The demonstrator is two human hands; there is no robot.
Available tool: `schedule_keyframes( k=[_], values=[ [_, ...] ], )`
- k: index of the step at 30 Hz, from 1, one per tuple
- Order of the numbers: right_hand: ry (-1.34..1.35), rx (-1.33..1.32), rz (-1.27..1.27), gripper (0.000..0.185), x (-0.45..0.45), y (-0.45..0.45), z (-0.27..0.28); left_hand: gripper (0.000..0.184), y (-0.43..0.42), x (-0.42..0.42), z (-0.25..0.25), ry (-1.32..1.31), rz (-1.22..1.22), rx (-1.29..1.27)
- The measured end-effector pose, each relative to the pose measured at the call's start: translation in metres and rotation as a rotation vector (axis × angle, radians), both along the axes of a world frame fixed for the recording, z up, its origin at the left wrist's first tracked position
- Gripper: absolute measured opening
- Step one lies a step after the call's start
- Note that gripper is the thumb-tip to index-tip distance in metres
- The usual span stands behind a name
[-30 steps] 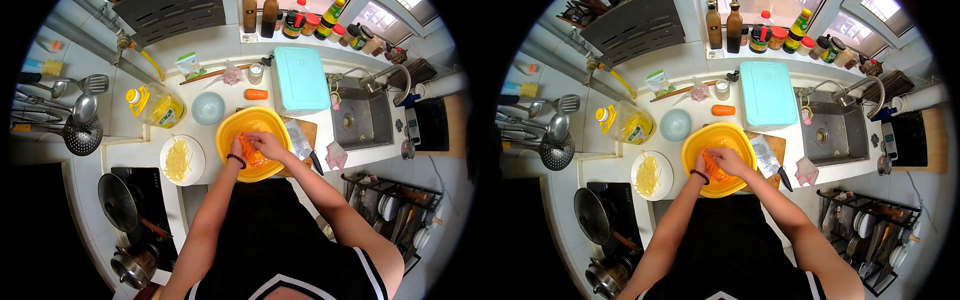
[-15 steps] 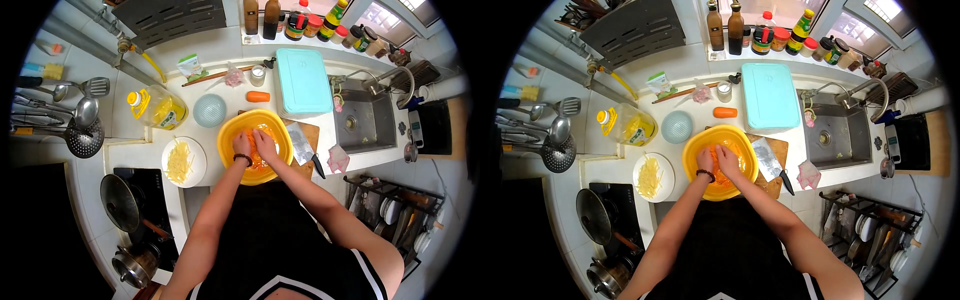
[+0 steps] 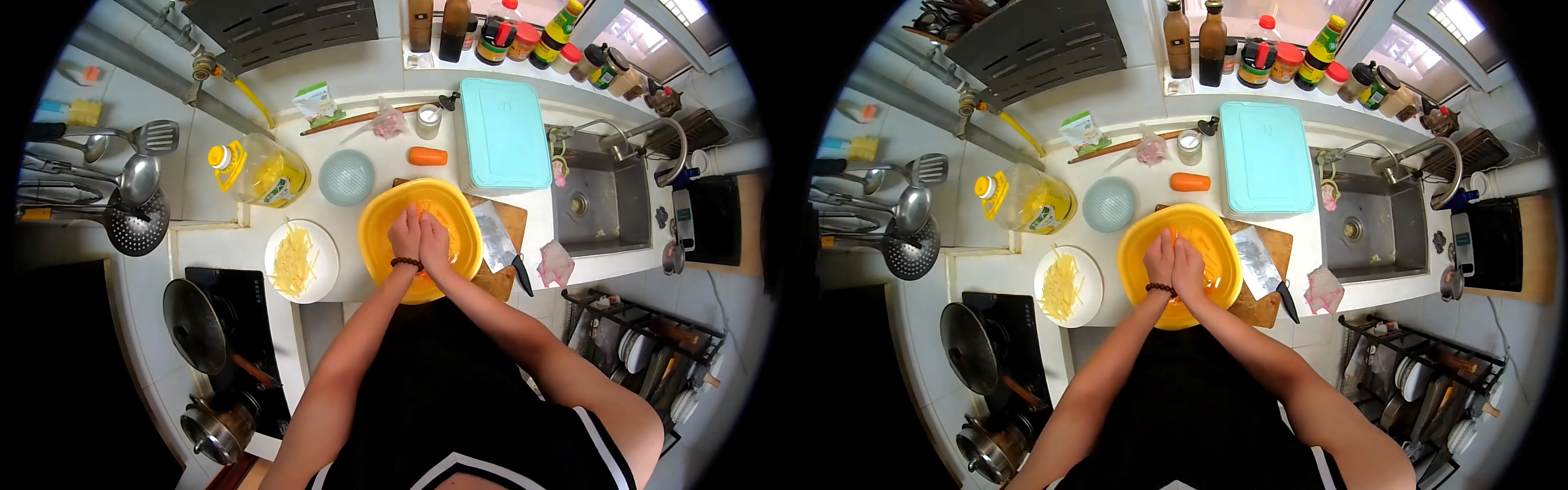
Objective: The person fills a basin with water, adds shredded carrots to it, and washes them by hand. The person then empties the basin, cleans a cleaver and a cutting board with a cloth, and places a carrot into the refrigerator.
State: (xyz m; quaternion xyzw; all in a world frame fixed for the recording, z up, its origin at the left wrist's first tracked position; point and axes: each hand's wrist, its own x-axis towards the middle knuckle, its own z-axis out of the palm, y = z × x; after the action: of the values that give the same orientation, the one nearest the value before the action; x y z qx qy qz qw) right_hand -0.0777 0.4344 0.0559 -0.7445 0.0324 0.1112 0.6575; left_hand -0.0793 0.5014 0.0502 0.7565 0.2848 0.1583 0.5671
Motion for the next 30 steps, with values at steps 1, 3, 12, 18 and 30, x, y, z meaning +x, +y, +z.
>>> schedule_keyframes(
  k=[1,3,12,18,30],
  values=[
    [0.000,-0.001,-0.001,0.035,-0.003,0.000,-0.003,0.045,-0.001,-0.002,-0.007,-0.006,0.017,0.014],
    [-0.090,0.037,-0.080,0.033,-0.009,0.004,-0.005,0.045,-0.001,-0.002,-0.005,-0.016,0.036,0.032],
    [-0.089,-0.008,-0.071,0.035,0.004,0.002,0.008,0.045,0.002,0.010,-0.001,0.034,0.005,0.084],
    [-0.050,0.013,-0.051,0.037,0.003,-0.005,0.000,0.045,-0.004,0.006,-0.009,0.051,0.004,0.002],
    [-0.259,0.158,0.081,0.036,0.068,0.105,0.066,0.051,0.102,0.063,0.055,-0.183,0.176,0.061]
  ],
)
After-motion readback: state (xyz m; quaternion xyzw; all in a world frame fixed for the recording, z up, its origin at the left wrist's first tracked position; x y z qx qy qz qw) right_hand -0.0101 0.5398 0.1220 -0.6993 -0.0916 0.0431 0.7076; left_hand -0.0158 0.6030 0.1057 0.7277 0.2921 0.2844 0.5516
